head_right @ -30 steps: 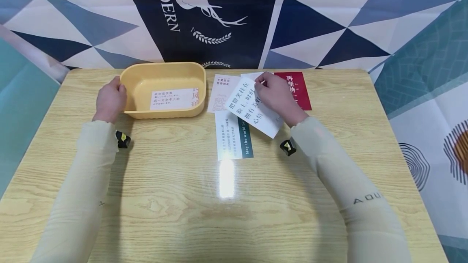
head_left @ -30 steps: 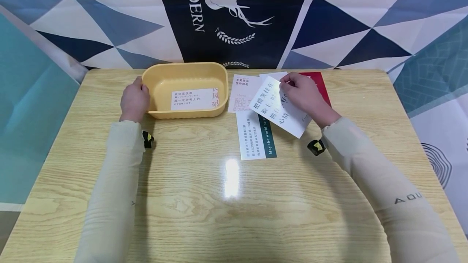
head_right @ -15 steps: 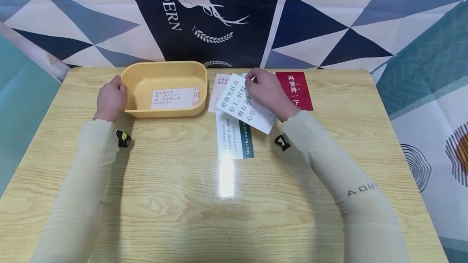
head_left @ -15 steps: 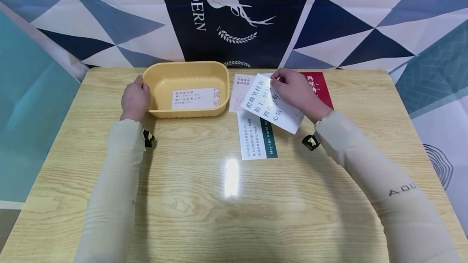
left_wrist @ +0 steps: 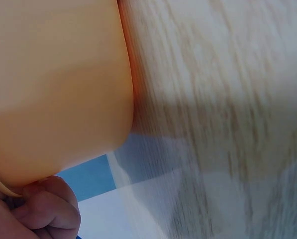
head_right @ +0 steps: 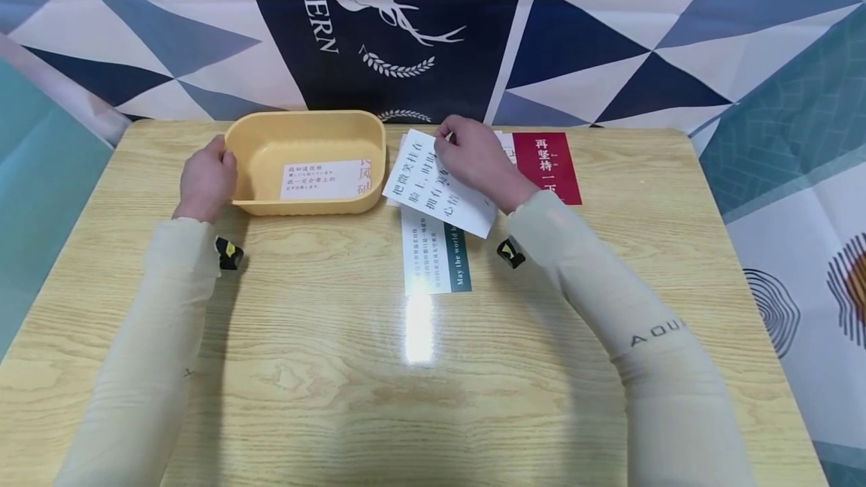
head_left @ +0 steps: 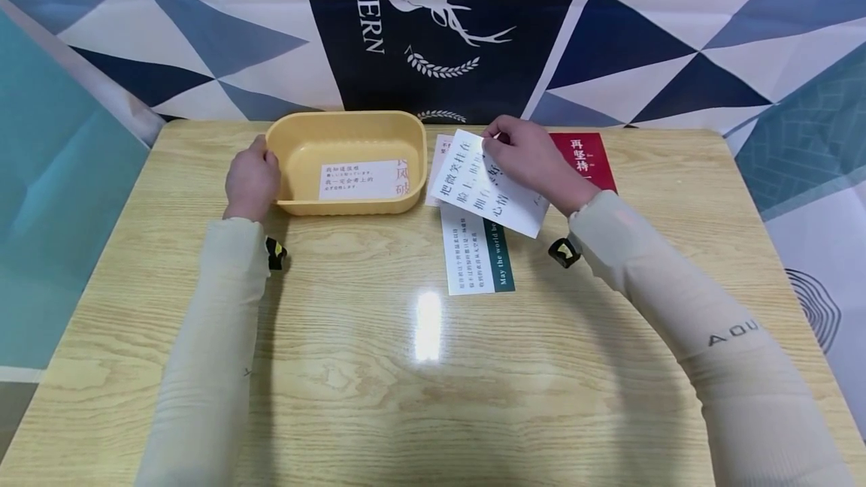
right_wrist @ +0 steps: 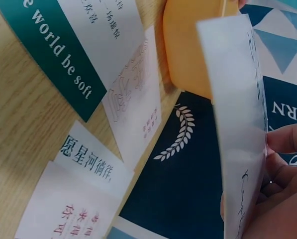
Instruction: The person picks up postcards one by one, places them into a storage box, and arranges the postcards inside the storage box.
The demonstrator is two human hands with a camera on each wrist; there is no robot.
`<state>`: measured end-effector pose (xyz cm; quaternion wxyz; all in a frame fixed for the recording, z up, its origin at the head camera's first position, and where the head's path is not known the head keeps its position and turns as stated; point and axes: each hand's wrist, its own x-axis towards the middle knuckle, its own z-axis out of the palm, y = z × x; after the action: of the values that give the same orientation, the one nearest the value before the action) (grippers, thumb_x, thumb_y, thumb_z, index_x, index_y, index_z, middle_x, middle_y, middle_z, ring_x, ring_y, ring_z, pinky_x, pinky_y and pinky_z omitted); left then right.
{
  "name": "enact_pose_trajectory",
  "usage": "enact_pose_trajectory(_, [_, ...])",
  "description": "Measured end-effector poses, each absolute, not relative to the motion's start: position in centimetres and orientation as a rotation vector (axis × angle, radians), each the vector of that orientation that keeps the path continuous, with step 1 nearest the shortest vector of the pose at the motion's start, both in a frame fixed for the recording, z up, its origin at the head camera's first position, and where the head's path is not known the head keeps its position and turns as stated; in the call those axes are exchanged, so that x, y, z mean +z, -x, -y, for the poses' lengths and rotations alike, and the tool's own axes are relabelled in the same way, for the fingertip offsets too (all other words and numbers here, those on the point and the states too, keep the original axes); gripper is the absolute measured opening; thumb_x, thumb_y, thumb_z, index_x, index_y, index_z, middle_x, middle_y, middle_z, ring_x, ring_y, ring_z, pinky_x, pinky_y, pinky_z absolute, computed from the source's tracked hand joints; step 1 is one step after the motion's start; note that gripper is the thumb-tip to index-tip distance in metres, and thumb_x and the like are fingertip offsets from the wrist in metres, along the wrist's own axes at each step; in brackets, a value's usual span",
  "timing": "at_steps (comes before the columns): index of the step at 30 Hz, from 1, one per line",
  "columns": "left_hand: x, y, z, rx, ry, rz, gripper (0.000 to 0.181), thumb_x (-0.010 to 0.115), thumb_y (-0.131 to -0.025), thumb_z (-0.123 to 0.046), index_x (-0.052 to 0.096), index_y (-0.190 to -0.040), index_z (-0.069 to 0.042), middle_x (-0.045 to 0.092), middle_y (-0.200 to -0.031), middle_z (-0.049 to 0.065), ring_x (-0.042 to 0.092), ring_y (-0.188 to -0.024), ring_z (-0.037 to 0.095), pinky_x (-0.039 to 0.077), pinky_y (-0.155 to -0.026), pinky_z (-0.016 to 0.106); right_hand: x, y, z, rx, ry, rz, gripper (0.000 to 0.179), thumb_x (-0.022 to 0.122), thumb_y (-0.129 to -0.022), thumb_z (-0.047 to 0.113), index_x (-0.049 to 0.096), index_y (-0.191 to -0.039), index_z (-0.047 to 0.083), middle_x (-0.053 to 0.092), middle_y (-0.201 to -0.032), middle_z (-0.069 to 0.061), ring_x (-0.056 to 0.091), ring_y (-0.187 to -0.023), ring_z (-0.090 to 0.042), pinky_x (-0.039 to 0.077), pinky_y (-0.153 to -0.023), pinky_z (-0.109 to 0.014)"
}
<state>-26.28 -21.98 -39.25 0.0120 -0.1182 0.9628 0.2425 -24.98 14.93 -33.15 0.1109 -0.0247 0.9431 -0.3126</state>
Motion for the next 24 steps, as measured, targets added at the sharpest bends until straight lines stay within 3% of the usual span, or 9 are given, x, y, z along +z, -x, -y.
enact_pose_trajectory(10, [-39.3,26.3,21.9,0.760,0.361,-3.010,0.042,0.027,-0.100,-0.017,0.039,-0.138,-0.003,0.056,-0.118,0.030,0.054,-0.104,0.043,0.042,-0.086,0.054,-32.5,25.5,-13.5,-0.912,0.219,-2.781,0.028,0.043,-0.097,0.028,0.059,-0.114,0.013,0.054,-0.096,-0.008,0.048,-0.089,-0.022,0.036,-0.074,-0.031])
enact_pose_trajectory(24, [-39.5,26.3,22.0,0.775,0.348,-3.027,0.043,0.027,-0.100,-0.017,0.040,-0.138,-0.003,0.056,-0.115,0.030,0.055,-0.101,0.042,0.043,-0.085,0.054,-32.2,26.1,-12.1,-0.879,0.362,-2.748,0.030,0.040,-0.098,0.029,0.058,-0.115,0.012,0.055,-0.102,-0.007,0.050,-0.093,-0.021,0.038,-0.077,-0.030])
